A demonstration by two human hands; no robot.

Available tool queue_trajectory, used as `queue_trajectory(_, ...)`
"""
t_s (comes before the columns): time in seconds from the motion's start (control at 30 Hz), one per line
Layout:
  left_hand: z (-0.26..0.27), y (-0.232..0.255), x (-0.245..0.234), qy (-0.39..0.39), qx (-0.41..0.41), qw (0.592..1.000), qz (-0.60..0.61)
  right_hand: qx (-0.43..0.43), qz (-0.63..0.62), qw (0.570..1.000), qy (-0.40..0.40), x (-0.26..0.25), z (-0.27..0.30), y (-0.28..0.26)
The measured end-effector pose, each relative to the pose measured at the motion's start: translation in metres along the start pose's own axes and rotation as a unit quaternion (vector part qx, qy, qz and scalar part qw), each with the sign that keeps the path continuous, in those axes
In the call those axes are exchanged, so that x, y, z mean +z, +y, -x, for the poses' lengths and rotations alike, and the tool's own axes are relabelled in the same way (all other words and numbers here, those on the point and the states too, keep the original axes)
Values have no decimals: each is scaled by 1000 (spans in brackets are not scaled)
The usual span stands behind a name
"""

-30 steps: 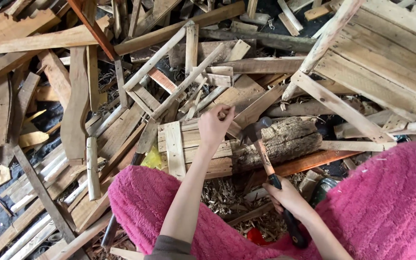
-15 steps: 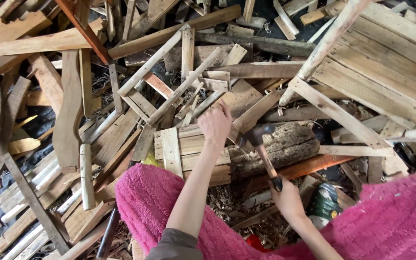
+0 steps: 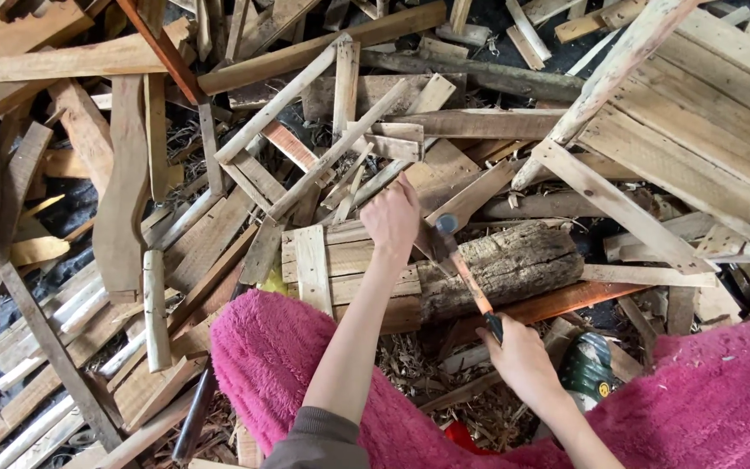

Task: Assembling a wooden structure by hammering nails into wooden slats

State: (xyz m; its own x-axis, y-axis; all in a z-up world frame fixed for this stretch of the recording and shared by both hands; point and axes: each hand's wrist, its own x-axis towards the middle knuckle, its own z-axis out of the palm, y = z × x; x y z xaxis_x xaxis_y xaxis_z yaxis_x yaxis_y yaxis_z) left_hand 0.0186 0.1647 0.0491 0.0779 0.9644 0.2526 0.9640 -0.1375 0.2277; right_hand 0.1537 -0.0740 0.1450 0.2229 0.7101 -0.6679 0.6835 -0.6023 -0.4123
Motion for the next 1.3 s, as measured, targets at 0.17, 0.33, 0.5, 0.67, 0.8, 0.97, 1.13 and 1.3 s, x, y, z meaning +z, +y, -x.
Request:
queue_trajectory(0.17,-4,-9,4,24,-23,999,23,35,-95,995,19,5,-21,21)
queue_trajectory(0.33,-6,-7,-3,105,-11,993,62,65,-106,992,33,29,-37,35)
queue_trajectory(0.5,-4,5,-26,184,63,974,114,73,-94,987,111,65,-54,59)
queue_trajectory(0.67,-7,10,-28,241,82,957,142,70,-17,983,169,82,-77,74)
queue_trajectory(0.8,-11,16,-18,276,47,956,89,27,-172,975,139,80,-87,80)
queue_trajectory(0.97,-21,-17,51,188,-5,976,106,10,-204,967,151,90,-112,99)
queue_trajectory(1.13,-25,-24,47,157,-53,980,106,12,-200,968,151,86,-116,91)
queue_trajectory(1.3,-21,-30,57,142,-55,984,94,21,-227,965,127,97,-125,98)
